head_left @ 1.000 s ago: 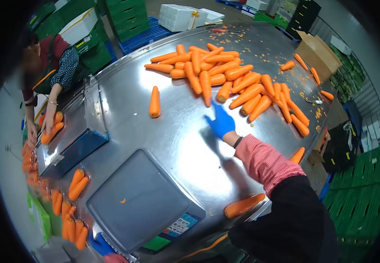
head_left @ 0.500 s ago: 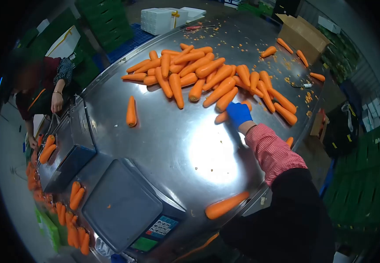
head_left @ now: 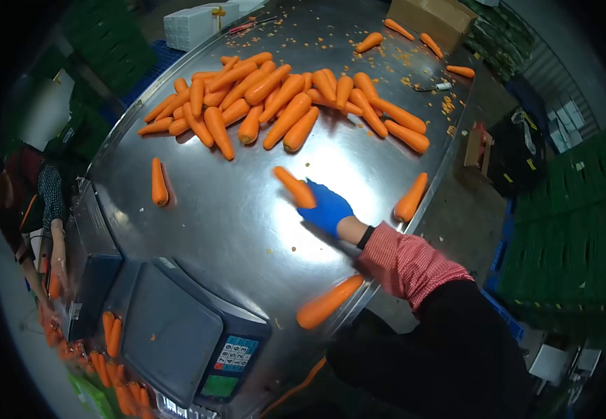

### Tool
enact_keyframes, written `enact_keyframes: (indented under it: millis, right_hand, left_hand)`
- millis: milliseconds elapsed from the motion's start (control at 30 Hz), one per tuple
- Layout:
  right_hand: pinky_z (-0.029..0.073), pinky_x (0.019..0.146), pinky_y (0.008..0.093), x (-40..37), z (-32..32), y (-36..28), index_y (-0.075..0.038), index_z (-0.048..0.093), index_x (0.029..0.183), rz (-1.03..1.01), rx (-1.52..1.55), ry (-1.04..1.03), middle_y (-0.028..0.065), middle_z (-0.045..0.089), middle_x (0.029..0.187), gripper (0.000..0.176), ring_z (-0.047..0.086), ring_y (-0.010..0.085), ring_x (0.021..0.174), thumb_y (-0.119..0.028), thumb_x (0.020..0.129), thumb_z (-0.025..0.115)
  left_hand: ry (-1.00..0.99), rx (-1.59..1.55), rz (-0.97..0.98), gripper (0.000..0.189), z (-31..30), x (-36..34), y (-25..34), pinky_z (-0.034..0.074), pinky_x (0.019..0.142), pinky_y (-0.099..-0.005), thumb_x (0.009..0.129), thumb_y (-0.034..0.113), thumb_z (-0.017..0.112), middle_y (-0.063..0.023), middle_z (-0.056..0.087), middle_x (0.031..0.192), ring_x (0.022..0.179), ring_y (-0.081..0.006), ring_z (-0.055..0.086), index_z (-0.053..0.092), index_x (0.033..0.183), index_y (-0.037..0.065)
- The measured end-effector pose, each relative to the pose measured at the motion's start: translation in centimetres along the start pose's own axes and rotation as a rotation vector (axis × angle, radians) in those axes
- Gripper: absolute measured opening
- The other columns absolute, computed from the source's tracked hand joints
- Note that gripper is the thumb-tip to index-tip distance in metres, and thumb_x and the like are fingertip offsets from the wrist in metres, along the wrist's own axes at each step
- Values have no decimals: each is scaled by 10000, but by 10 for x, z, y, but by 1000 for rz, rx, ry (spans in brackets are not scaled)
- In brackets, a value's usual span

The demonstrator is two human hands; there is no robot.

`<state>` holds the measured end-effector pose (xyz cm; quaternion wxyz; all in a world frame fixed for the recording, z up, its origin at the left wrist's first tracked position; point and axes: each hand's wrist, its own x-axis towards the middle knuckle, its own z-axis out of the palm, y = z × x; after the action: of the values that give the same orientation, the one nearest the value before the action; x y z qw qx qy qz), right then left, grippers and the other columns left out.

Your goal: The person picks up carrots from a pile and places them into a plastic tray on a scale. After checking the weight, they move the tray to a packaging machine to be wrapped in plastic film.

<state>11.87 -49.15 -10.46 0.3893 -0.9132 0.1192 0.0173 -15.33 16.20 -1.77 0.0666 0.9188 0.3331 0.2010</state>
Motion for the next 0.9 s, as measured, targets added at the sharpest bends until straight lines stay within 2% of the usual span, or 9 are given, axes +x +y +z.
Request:
enact_keyframes:
  millis: [167,233,300,467,633,700,800,867,900]
  right_hand:
    - [508,773,442,-29,30,-136,-123,425,1374,-619,34,-105,172,627,960,702,618,366,913,-309,761,711]
    - [497,770,440,-42,35,-196,-150,452,1359,-791,-3,-283,124,637,940,688,632,326,901,-310,748,724]
    - [466,790,446,-54,95,-231,-152,485,1345,-1047,-33,-74,94,637,922,664,636,305,917,-298,743,725]
    - [463,799,439,-82,188,-293,-139,645,1106,-1216,-305,-456,78,661,945,361,639,299,900,-206,753,673]
    - [494,751,413,-78,138,-271,-101,665,855,-1076,268,-316,122,660,889,155,636,309,852,-198,735,660]
    - [503,690,430,-64,104,-233,-89,646,1007,-1012,84,-82,130,641,862,276,632,331,789,-239,775,640]
    - [510,803,395,-50,50,-133,-104,590,1247,-599,-217,-396,149,653,1009,514,644,314,907,-444,863,619]
    - [514,781,406,-49,45,-46,-96,632,1055,-655,-598,-698,120,662,986,384,651,302,897,-416,845,616]
    - [507,810,419,-66,17,-64,-109,640,1066,-383,-705,-954,135,652,1008,477,646,311,926,-496,787,659]
  left_hand:
    - [-229,69,519,512,20,12,126,485,797,-442,842,427,685,-239,646,1051,912,-311,614,612,1136,14]
    - [-318,-133,766,303,41,1,161,482,820,-373,857,12,573,-161,609,1011,918,-317,602,603,1158,-1]
    - [-361,52,852,290,58,-4,178,465,723,-420,839,66,611,-182,594,885,827,-369,577,631,1125,22]
    - [-254,-48,947,283,67,-16,191,464,712,-429,839,52,614,-178,602,902,821,-359,581,635,1120,29]
    - [-217,-121,910,272,61,-20,200,479,734,-410,860,74,627,-171,607,939,864,-341,599,636,1131,47]
    - [-253,-155,867,276,54,-20,199,487,771,-403,859,68,633,-166,607,950,895,-342,607,632,1135,45]
    - [-298,-236,778,272,52,-21,199,486,814,-383,863,46,629,-159,617,967,928,-321,618,634,1134,37]
    - [-290,-304,722,264,50,-20,199,481,852,-355,871,22,622,-154,633,995,955,-293,629,638,1134,29]
    - [-301,-344,696,258,51,-19,197,480,856,-349,870,12,618,-153,633,994,957,-288,629,640,1127,24]
